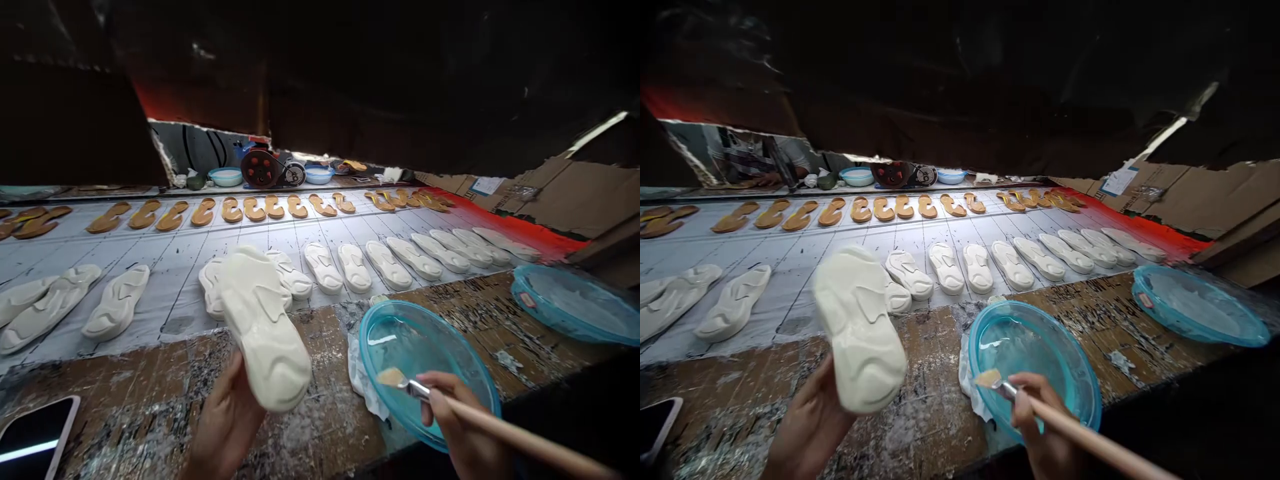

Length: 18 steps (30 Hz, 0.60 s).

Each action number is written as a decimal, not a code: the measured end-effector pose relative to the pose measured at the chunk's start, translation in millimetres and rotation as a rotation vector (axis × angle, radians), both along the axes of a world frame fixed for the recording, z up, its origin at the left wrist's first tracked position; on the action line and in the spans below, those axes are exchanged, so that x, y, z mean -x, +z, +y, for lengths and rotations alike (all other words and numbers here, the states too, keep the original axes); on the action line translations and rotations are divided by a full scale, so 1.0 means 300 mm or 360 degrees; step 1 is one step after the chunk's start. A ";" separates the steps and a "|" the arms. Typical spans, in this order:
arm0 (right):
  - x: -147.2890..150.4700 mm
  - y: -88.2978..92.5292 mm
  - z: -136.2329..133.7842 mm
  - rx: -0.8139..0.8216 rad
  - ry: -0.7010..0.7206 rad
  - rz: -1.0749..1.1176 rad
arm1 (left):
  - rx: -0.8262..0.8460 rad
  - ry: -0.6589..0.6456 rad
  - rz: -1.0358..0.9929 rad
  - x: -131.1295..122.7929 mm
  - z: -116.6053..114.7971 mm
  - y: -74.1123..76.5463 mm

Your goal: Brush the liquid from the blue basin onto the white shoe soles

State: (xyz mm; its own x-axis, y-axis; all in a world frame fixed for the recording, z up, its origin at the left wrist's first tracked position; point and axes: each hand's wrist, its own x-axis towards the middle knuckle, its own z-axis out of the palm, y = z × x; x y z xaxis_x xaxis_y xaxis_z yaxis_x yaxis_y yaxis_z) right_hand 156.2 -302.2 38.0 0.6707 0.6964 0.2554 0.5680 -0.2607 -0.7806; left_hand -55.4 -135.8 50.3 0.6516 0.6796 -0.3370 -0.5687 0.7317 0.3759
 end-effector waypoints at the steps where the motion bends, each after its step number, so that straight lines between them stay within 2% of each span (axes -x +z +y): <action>1: -0.023 -0.007 0.001 0.0071 -0.0115 0.0043 | -0.0041 -0.0029 -0.0059 0.007 -0.008 -0.011; 3: -0.051 -0.025 0.018 0.0197 -0.0201 0.0027 | -0.0284 -0.0342 0.0036 0.014 -0.023 -0.043; 5: -0.065 -0.047 0.044 0.0337 -0.0211 0.0001 | -0.0592 -0.0688 0.0344 0.009 -0.040 -0.087; 6: -0.070 -0.057 0.056 0.0395 -0.0188 -0.0006 | -0.0614 -0.0749 0.0460 0.002 -0.050 -0.113; 8: -0.080 -0.072 0.072 0.0479 -0.0115 0.0014 | -0.0329 -0.0678 0.0467 -0.018 -0.071 -0.165; 10: -0.092 -0.076 0.071 0.0501 -0.0086 0.0051 | 0.0032 -0.0500 0.0335 -0.040 -0.089 -0.210; 12: -0.100 -0.068 0.058 0.0451 -0.0106 0.0078 | 0.0128 -0.0490 0.0319 -0.059 -0.094 -0.234; 15: -0.082 -0.037 0.036 0.0313 -0.0111 0.0122 | 0.0077 -0.0562 0.0311 -0.079 -0.081 -0.208; 18: -0.010 0.006 0.037 0.0130 -0.0026 0.0160 | 0.0060 -0.0660 0.0187 -0.093 -0.064 -0.115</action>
